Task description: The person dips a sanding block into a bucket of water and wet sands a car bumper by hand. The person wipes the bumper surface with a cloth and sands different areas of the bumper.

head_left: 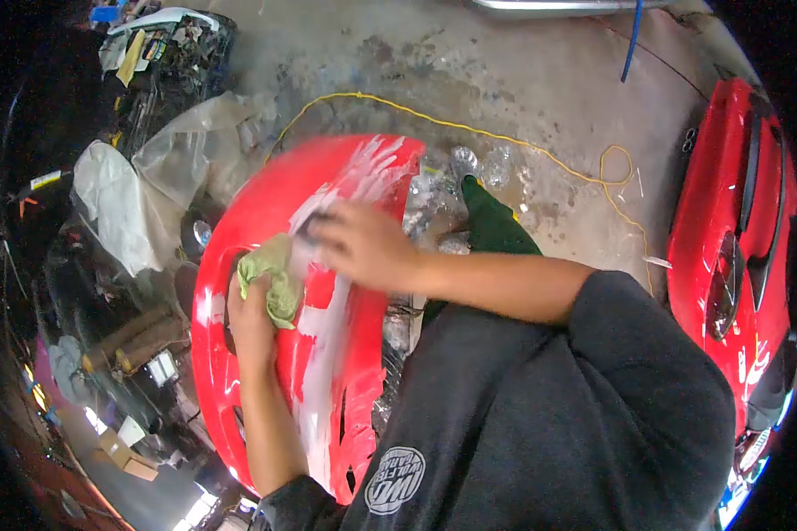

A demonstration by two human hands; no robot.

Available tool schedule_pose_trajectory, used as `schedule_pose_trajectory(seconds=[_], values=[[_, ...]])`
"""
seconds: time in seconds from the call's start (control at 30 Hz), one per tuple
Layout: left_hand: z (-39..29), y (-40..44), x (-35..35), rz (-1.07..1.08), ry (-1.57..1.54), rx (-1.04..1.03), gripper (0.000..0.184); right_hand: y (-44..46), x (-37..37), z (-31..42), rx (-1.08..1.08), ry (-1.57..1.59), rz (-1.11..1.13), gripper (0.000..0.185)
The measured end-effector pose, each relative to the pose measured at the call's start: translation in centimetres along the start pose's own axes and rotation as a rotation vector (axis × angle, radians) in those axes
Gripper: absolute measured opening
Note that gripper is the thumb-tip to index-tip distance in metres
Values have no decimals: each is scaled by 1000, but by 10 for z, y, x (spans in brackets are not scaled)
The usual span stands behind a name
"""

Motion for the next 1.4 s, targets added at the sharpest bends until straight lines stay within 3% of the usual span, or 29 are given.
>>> schedule_pose_trajectory(seconds=[0.03, 0.1, 0.17, 0.23, 0.3, 0.33, 0.43, 0.47, 0.57, 0.6, 0.63, 0.7, 0.77, 0.8, 0.93, 1.07, 1.2, 1.33, 1.4], values=[[-2, -4, -2, -6, -3, 0, 39, -7, -4, 22, 67, -16, 56, 41], [14, -2, 8, 10, -11, 25, 39, 5, 9, 3, 125, -26, -125, 32], [15, 1, 10, 5, 8, 25, 39, 40, 6, -72, -242, 0, -127, 31], [8, -1, 7, -5, 73, 42, 38, 49, 14, -75, -255, -81, -195, 29], [0, -2, 2, -7, 51, 10, 37, 31, -10, -31, -95, -51, -53, 29], [0, -3, 1, -11, 38, 1, 36, 13, -4, 5, 81, 21, -76, 41], [14, -1, 11, -10, 42, 26, 36, 22, -1, -36, -89, -18, 25, 42], [7, -5, 7, -32, 58, 27, 36, 33, -2, -80, -188, -37, 35, 43], [-3, -4, 5, -32, 186, 13, 37, 16, 3, -62, -132, -126, -28, 32], [2, -6, 3, -69, 38, 35, 37, -8, 4, -16, 100, -157, -117, 33], [6, -5, 2, -54, 23, 30, 37, -28, 7, 15, 141, -26, -45, 34], [8, -6, 4, -23, 3, 11, 38, -30, 8, -2, 253, -77, -28, 34], [1, -6, 6, -21, 120, -1, 39, -13, 16, -69, -63, -26, -104, 34], [1, -7, 7, -33, 134, 2, 39, -13, 22, -77, -105, -77, -172, 34], [0, -7, 3, -62, 67, 13, 39, -41, 13, 8, 166, -46, -103, 34], [-1, -8, 7, -52, 132, 23, 41, -12, 20, -80, -90, -51, -181, 35], [0, -8, 3, -88, 104, 27, 41, -39, 11, 8, 135, -84, -29, 34], [-6, -7, 8, -82, 252, -6, 43, -12, 26, -87, -142, -147, -151, 39], [-8, -9, 5, -77, 259, 19, 42, -24, 13, -49, -6, -157, -106, 38]])
Point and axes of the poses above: each hand's wrist, its own y-axis towards the middle knuckle, its own x-axis out of the back of the hand, z = x × y, the point moved 10 cm from there along y, towards the middle knuckle, and after that the axes turned 8 degrees about z, right-handed, at the moved point
